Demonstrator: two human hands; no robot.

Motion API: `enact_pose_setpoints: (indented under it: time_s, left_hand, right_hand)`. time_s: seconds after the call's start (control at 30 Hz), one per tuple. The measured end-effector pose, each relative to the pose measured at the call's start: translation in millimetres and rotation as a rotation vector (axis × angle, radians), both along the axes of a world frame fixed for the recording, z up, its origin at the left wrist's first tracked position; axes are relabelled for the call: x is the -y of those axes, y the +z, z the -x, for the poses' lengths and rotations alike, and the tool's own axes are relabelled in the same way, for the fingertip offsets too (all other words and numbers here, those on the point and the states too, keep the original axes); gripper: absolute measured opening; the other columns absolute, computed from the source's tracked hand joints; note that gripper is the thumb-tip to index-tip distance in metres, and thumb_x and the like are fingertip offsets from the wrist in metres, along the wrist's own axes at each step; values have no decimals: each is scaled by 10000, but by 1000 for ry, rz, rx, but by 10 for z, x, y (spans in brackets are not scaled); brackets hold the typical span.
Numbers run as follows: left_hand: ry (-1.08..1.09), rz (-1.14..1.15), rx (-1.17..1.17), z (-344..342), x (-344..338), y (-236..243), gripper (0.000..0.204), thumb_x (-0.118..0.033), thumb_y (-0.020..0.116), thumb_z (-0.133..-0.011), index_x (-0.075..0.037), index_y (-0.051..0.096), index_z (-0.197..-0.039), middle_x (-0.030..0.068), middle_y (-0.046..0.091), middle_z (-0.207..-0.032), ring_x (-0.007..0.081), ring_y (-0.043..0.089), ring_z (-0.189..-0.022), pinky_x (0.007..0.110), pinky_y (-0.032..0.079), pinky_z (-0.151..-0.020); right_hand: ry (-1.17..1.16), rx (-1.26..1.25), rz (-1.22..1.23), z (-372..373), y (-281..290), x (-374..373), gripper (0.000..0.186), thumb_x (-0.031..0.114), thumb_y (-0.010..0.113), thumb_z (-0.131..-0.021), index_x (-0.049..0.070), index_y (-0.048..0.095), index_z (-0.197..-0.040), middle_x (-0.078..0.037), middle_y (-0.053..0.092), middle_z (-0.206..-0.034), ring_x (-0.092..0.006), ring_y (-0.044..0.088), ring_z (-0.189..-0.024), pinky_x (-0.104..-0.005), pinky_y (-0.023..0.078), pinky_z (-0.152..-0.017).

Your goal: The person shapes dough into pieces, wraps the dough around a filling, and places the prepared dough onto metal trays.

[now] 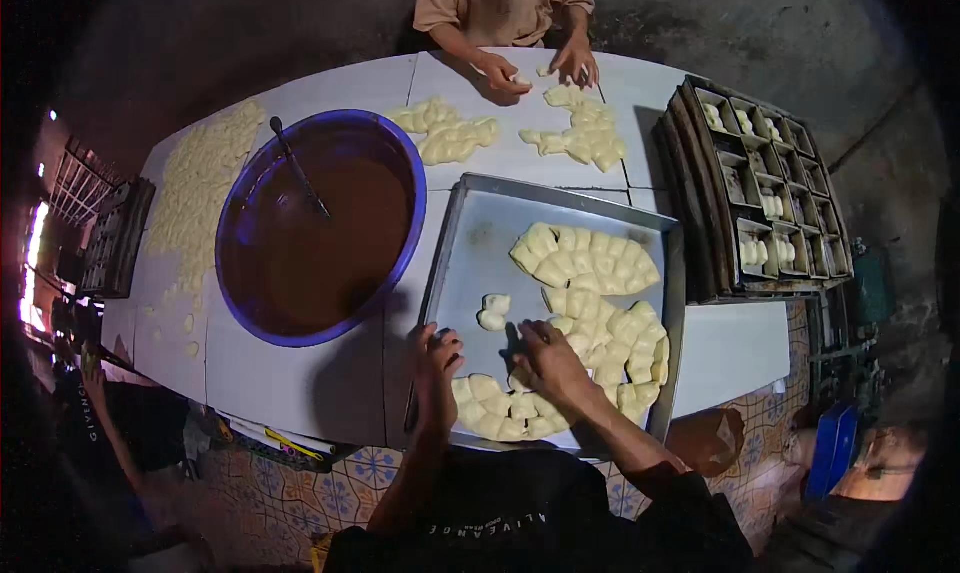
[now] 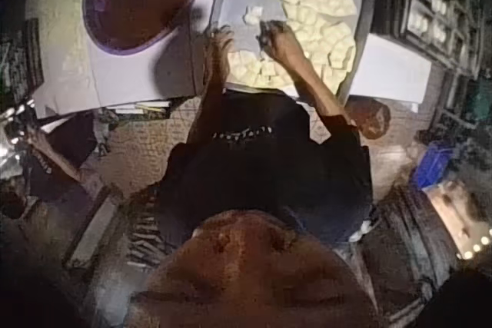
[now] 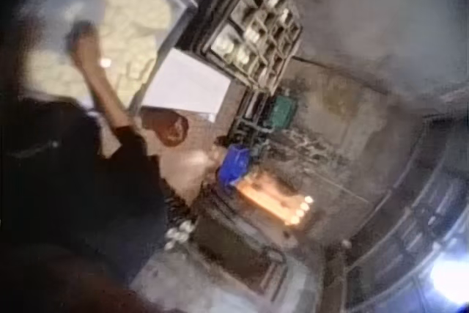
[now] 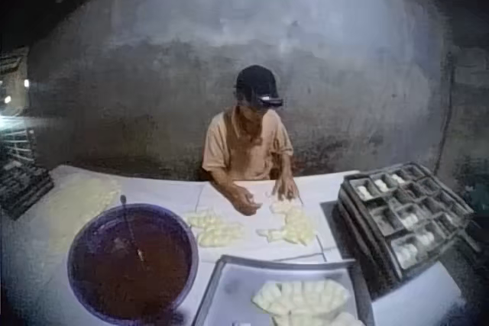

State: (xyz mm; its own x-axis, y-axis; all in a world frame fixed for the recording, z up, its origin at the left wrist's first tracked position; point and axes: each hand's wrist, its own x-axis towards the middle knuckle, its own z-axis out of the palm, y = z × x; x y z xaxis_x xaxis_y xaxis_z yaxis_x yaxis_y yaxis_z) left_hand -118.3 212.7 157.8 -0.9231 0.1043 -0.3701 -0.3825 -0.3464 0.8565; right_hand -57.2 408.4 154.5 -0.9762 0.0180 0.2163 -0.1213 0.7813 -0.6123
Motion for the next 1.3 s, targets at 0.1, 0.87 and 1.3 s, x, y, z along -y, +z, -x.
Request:
enact_pose_setpoints:
  time_s: [0.1,0.87,1.3]
  left_hand:
    - [-93,33,-85,-111,102,102,417,-217,583,-865,-29,497,-1228,129,611,-1083,192,595,-992,326,453,-876]
    - [-332,-931,273,-428,-107,732,304,-227,613,-916,-13,600,-1132,100,635,-1080,198,605,-1021,349,475,-908]
    - [-267,1160,-285,1753,727,921,825,-653,170,-948,-1,664,-1056,249,658,-1014,414,590,-1044,489,400,-950]
  right_hand:
    - [120,186,-79,-218,-108,203,306,50,657,-753,-25,619,-1047,-208,585,-1029,-381,525,-1005,-448,446,-852]
    - [283,-297,535,81,757,508,563,489,629,-858,68,593,-1230,-151,364,-1477,-331,291,-1364,-457,217,-1116]
    - [227,-29,1227,294,227,421,864,427,672,-869,172,165,-1521,-106,267,-1519,-182,421,-1235,-338,471,-894]
